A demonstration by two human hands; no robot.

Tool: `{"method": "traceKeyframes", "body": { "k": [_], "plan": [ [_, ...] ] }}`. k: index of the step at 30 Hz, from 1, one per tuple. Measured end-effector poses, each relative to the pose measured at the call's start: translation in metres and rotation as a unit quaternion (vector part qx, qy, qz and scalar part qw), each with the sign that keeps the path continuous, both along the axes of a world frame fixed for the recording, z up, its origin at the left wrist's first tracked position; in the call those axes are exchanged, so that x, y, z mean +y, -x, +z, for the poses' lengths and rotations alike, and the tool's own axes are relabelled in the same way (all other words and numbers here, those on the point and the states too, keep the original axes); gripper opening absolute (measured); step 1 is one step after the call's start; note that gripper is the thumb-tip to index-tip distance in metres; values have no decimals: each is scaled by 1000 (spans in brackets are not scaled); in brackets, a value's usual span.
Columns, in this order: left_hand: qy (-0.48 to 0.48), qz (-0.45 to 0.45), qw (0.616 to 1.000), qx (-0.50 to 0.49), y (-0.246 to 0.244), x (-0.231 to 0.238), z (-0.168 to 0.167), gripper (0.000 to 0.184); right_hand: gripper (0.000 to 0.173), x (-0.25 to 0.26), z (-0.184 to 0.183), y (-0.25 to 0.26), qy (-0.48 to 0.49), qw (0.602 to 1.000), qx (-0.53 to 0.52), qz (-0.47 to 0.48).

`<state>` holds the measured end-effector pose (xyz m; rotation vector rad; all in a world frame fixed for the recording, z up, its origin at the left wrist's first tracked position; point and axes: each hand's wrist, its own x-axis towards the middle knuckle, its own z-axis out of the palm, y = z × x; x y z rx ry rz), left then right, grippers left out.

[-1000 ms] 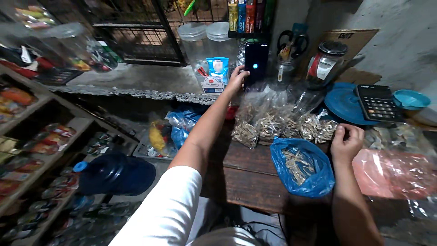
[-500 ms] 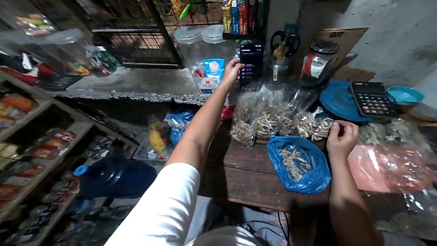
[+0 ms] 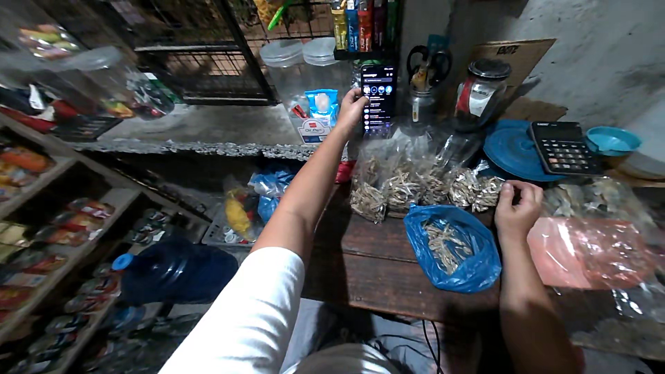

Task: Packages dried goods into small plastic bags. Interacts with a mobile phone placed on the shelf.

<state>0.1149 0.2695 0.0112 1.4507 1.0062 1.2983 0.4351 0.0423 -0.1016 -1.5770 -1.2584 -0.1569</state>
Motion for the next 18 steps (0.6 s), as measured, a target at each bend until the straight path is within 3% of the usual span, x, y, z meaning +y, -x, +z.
{"method": "traceKeyframes", "body": {
  "k": [10, 18],
  "plan": [
    [-6, 36, 999, 10, -6, -1, -3, 38, 37, -1, 1, -1, 2, 1000, -12, 10],
    [-9, 7, 1000, 10, 6, -15, -36, 47, 37, -1, 0, -1, 1, 1000, -13, 5]
  ]
}}
